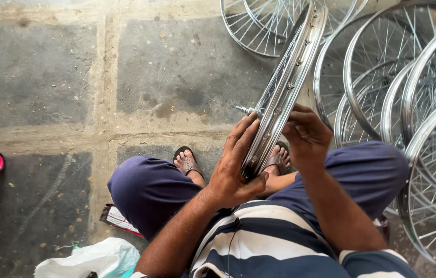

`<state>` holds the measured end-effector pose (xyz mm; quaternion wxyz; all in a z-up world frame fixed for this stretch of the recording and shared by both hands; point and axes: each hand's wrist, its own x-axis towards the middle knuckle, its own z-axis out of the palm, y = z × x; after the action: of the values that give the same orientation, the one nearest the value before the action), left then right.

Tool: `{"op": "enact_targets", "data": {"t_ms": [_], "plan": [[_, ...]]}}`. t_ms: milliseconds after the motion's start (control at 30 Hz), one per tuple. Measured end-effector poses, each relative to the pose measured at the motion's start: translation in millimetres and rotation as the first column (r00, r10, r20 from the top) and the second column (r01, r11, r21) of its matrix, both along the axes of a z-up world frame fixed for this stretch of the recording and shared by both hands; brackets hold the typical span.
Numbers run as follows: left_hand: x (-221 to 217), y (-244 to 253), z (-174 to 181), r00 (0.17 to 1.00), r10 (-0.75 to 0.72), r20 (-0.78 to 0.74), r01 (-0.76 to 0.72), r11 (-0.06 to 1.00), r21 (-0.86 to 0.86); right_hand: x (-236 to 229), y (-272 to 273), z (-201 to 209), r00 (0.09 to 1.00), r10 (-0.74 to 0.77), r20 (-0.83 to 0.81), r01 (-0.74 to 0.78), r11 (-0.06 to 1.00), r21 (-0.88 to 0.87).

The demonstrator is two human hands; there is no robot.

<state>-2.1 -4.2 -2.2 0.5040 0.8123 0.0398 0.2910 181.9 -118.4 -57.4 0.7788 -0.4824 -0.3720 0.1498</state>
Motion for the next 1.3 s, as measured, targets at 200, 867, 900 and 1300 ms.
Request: {"op": "enact_targets", "data": {"t_ms": [200,867,900,1300], "plan": [[-8.6,-13.7,-6.0,1.000,0.002,-0.009,-0.002,1.000,0.018,-7.9,-0.5,-2.6,0.983,0.149,-0.106,-0.148,0.989,0.022],[73.7,9.7,-121.6,0.917,-0.201,0.346,0.399,0.519,-0.756,-45.6,-21.7,74.4,0.854,-0.100,0.511,0.285,0.911,-0.298],[76.5,10.4,-126.8,0.919,-0.195,0.343,0.393,0.515,-0.762,-45.1,-25.1,74.1,0.855,-0.087,0.511,0.274,0.913,-0.303],[38.6,-2.5,-19.9,0.979,-0.111,0.173,0.206,0.540,-0.816,-30.3,-25.5,47.8,0.876,-0.144,0.461,0.249,0.952,-0.177]]}}
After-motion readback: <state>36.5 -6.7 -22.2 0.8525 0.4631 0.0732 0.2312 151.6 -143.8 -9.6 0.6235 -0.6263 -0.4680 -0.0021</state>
